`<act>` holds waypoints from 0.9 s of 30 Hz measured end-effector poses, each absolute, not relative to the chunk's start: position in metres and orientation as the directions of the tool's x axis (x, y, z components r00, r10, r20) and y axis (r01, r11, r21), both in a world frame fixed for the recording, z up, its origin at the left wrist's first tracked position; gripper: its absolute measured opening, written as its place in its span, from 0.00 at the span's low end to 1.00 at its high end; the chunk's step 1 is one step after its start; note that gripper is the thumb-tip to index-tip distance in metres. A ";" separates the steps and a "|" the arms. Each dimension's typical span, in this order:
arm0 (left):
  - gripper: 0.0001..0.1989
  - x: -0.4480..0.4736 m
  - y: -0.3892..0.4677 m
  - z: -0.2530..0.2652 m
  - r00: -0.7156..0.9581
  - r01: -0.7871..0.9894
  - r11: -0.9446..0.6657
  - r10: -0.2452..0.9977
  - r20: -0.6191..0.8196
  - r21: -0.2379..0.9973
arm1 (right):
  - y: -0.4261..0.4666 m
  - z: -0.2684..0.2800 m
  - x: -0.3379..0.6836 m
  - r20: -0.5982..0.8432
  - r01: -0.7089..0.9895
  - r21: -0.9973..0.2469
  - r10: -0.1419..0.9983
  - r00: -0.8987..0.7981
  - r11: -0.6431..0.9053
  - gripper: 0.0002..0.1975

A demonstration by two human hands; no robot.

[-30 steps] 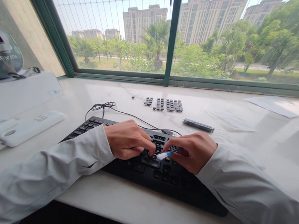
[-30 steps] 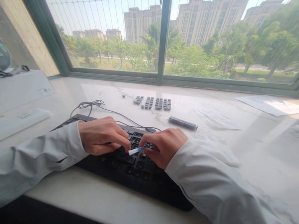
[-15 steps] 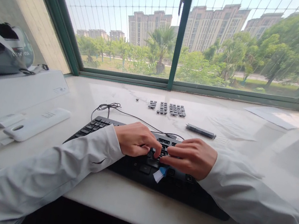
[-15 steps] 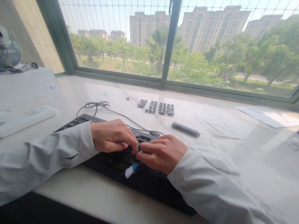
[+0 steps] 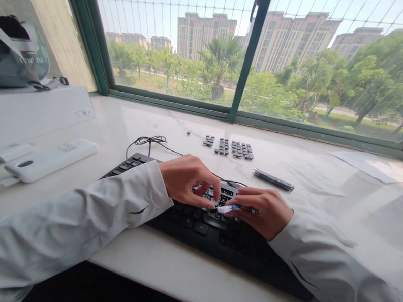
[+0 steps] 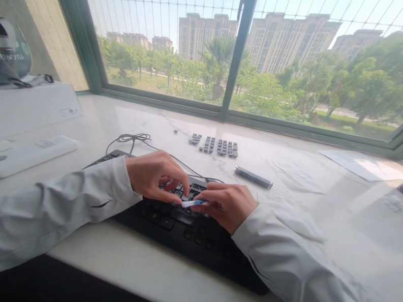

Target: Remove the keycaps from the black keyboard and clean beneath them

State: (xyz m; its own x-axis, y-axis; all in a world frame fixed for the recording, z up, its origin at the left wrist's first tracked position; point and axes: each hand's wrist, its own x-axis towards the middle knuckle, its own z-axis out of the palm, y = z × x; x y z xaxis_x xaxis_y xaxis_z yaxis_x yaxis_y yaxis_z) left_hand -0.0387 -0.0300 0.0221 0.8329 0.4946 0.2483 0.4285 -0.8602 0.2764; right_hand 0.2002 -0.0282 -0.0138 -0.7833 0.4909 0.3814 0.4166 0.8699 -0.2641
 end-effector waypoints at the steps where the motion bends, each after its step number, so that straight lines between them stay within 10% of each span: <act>1: 0.11 -0.039 -0.029 0.022 0.828 0.432 -0.861 0.497 0.261 0.268 | -0.028 -0.014 0.198 0.348 0.430 -0.348 0.541 -0.766 0.833 0.13; 9: 0.05 -0.035 -0.028 0.014 0.815 0.433 -0.859 0.502 0.288 0.271 | -0.031 -0.009 0.190 0.075 0.434 -0.779 0.754 -0.652 0.453 0.17; 27: 0.06 -0.032 -0.036 0.017 0.829 0.491 -0.848 0.525 0.193 0.197 | -0.045 -0.001 0.191 0.238 0.683 -0.342 0.763 -0.601 0.645 0.09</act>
State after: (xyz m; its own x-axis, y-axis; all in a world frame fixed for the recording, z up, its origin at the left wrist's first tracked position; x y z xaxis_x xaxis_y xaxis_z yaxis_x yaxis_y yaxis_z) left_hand -0.0317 -0.0358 0.0173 0.8289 0.5248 0.1934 0.4912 -0.8484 0.1972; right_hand 0.1914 -0.0449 -0.0010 -0.6009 0.7631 0.2378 0.6834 0.6448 -0.3423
